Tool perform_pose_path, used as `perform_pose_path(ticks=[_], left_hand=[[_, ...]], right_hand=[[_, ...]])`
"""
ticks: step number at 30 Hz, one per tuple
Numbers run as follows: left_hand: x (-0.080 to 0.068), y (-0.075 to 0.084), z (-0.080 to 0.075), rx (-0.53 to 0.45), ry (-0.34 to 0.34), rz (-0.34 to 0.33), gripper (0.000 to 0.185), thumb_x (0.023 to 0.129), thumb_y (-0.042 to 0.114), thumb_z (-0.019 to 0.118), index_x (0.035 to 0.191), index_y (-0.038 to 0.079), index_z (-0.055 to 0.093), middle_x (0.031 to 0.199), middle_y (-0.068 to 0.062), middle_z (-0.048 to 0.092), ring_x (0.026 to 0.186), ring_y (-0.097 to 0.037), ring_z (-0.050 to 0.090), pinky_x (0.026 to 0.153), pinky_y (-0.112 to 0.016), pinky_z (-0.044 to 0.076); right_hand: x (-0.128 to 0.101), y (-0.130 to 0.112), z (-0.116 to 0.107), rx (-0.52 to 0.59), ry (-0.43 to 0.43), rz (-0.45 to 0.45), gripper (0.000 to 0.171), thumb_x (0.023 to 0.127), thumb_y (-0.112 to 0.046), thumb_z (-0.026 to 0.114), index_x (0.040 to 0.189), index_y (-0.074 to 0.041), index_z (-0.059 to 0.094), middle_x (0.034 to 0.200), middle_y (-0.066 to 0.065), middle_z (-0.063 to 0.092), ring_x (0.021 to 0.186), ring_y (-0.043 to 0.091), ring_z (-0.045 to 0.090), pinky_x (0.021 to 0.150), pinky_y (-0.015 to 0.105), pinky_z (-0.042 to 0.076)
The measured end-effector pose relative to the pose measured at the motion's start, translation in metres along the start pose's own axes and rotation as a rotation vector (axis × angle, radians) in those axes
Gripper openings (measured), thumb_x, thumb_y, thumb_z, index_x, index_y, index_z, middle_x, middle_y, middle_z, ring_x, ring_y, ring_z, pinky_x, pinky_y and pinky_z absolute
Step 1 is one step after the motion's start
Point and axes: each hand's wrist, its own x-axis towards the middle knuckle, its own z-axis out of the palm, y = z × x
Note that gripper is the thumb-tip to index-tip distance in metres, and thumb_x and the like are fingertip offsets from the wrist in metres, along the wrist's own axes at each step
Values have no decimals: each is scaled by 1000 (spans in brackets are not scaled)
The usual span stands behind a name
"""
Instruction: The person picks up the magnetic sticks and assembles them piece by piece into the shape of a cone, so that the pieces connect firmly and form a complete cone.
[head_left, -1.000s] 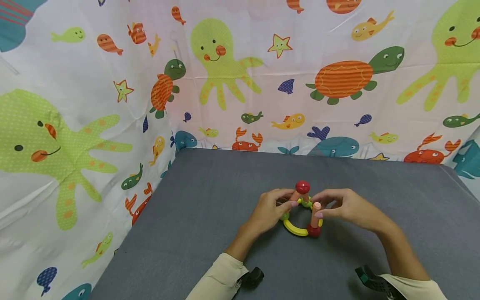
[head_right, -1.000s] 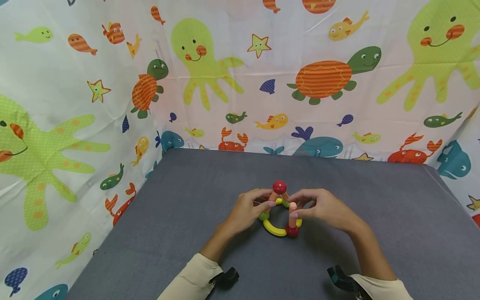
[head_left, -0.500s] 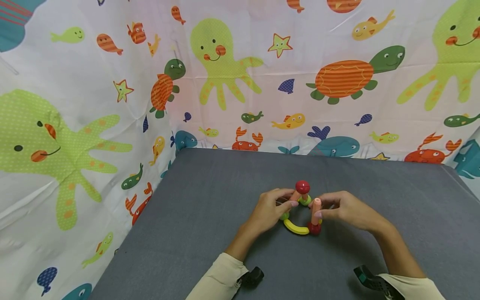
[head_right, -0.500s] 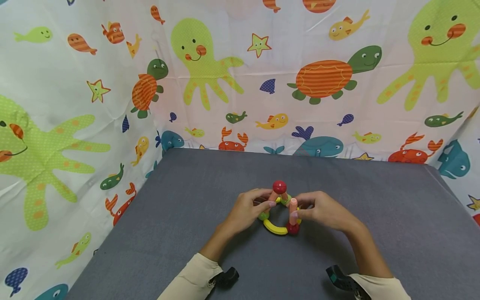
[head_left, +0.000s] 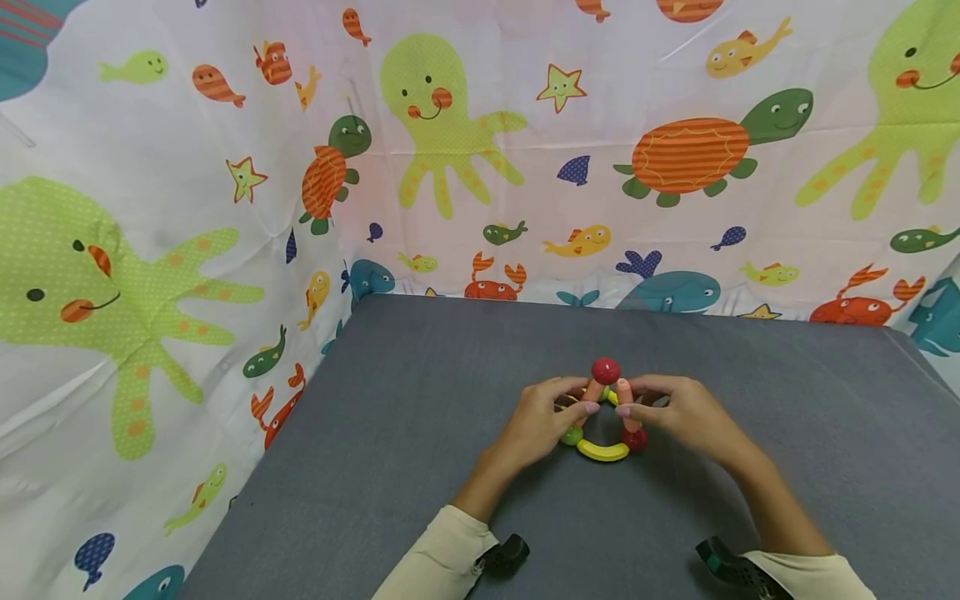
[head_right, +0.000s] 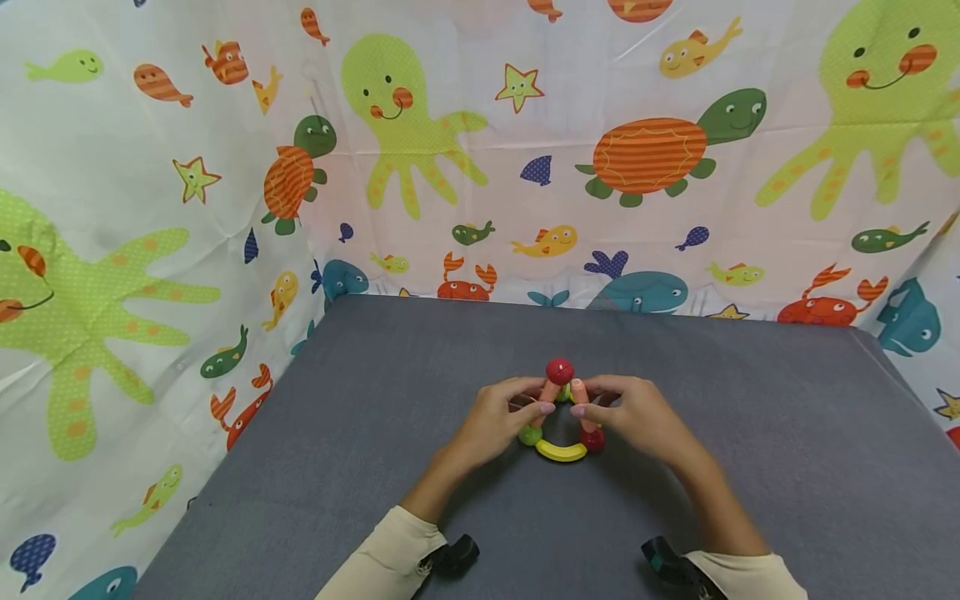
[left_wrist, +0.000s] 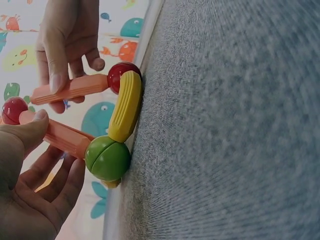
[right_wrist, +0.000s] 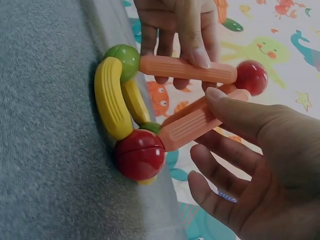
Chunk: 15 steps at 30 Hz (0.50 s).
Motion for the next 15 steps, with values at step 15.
perform_pose_path(ticks=[15], left_hand=[[-1, 3, 1, -27, -16, 1, 38, 102, 29, 73, 137, 13, 72, 115, -3, 75, 99, -7, 70, 88, -18, 56]], right_hand=[[0, -2, 5, 16, -20, -36, 35, 97, -34, 80, 123, -11, 78, 98, -3, 74, 94, 20, 63, 71, 29, 55]])
